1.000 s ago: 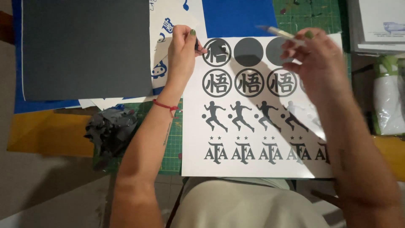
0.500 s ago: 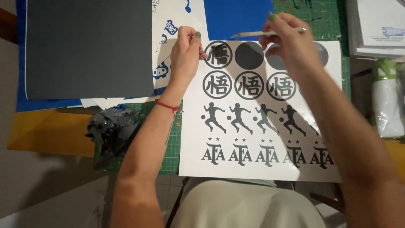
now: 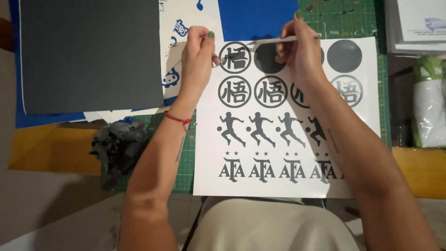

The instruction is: The person is weeding a vinyl sheet, which involves using a small tool to remove the unwanted parts of the vinyl after it has been cut by a plotter.

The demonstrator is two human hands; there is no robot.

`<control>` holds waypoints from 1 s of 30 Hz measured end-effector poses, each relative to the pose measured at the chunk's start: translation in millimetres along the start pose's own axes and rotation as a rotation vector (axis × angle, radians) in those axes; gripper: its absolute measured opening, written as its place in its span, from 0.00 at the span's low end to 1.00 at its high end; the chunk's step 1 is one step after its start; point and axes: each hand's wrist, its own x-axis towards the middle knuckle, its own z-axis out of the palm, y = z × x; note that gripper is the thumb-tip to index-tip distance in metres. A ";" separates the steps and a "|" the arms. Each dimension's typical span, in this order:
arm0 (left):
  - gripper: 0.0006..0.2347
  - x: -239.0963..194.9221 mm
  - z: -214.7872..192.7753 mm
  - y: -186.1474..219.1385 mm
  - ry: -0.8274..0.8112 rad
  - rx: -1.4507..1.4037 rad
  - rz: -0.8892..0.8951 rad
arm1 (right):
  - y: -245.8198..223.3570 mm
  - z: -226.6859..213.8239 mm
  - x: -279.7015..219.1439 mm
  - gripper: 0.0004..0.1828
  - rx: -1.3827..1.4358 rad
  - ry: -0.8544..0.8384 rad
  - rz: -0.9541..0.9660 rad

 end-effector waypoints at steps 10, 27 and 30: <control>0.05 8.0 -0.6 -11.4 -0.015 -0.345 0.076 | -0.1 2.0 1.4 0.24 -0.039 0.000 -0.014; 0.10 -4.3 -12.4 11.1 -0.038 -0.512 -0.050 | -0.3 3.9 0.3 0.25 -0.088 -0.043 -0.039; 0.09 -14.8 -18.6 32.7 -0.053 -0.054 0.155 | -3.1 6.7 -1.1 0.24 -0.110 -0.016 -0.022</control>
